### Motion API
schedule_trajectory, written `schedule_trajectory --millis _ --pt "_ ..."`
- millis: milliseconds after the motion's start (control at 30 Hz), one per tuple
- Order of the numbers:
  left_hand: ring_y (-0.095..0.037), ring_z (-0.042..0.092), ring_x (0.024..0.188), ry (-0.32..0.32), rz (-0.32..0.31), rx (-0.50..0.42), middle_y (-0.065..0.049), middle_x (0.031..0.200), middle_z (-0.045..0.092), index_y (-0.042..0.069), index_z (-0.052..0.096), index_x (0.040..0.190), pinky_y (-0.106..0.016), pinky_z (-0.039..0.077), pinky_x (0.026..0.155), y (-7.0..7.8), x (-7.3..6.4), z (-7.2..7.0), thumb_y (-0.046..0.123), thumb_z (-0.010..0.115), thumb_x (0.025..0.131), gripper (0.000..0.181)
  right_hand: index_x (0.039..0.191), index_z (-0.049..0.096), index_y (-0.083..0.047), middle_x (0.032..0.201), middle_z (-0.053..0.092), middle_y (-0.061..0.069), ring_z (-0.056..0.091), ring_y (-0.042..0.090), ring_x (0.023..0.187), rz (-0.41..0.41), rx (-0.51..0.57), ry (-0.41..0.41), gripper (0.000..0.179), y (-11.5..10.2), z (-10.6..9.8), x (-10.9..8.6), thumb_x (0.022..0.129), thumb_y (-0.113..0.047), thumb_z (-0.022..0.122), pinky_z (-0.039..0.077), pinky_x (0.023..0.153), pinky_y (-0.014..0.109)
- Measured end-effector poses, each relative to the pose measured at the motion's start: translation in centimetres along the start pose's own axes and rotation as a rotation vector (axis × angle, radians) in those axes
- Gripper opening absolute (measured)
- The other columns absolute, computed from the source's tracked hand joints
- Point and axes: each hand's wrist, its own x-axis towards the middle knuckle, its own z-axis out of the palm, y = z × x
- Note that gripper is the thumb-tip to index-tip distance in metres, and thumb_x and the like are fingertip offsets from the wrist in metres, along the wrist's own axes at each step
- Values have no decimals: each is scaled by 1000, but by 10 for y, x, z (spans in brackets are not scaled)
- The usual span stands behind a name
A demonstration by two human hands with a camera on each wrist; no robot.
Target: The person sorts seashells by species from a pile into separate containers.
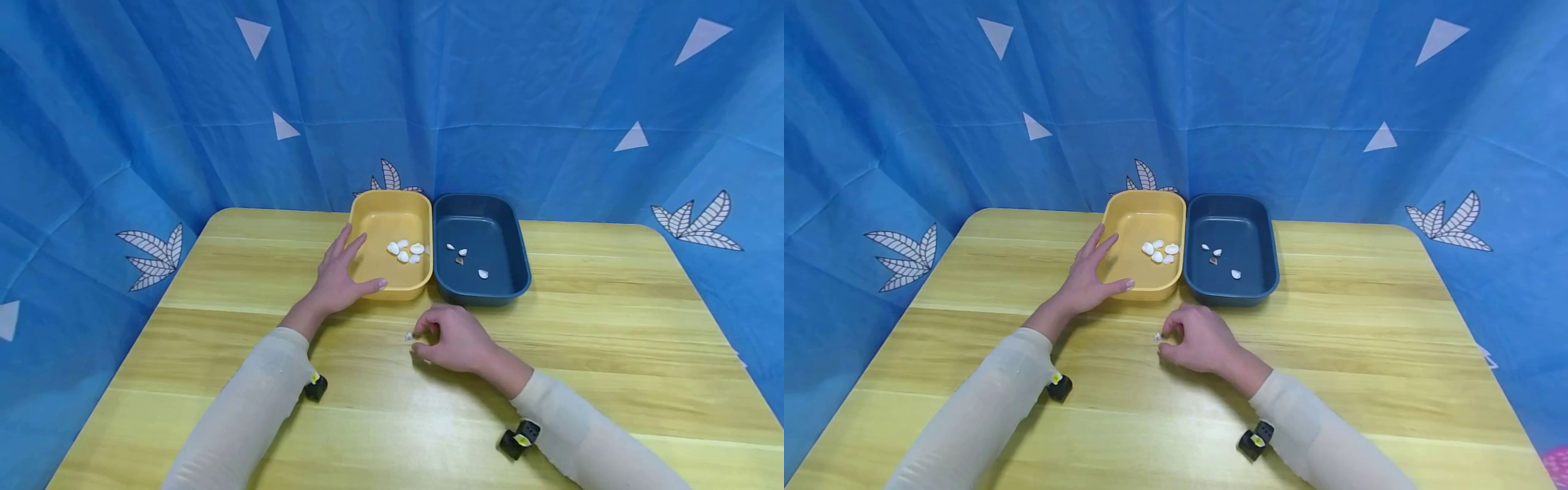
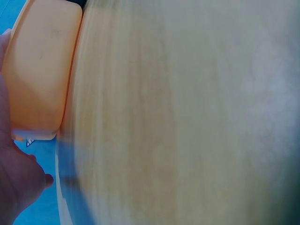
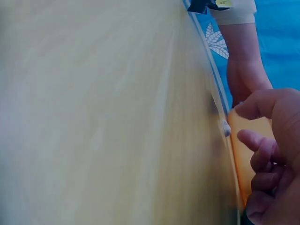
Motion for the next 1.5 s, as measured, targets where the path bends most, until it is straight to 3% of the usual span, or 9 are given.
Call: schedule_trajectory --millis 500,1500 --pt "-32 3 150 14 5 -1 8 166 -2 23 29 159 -62 9 114 0 -1 0 62 76 78 102 82 71 -21 68 51 -9 47 8 66 -36 -18 -2 13 1 17 10 76 -26 82 42 63 29" --pt "-30 2 150 4 4 -4 9 166 -2 23 29 159 -62 10 114 1 -2 -1 64 75 78 102 79 70 -25 65 51 -11 49 6 64 -45 9 -37 11 -1 19 11 74 -22 80 43 61 29"
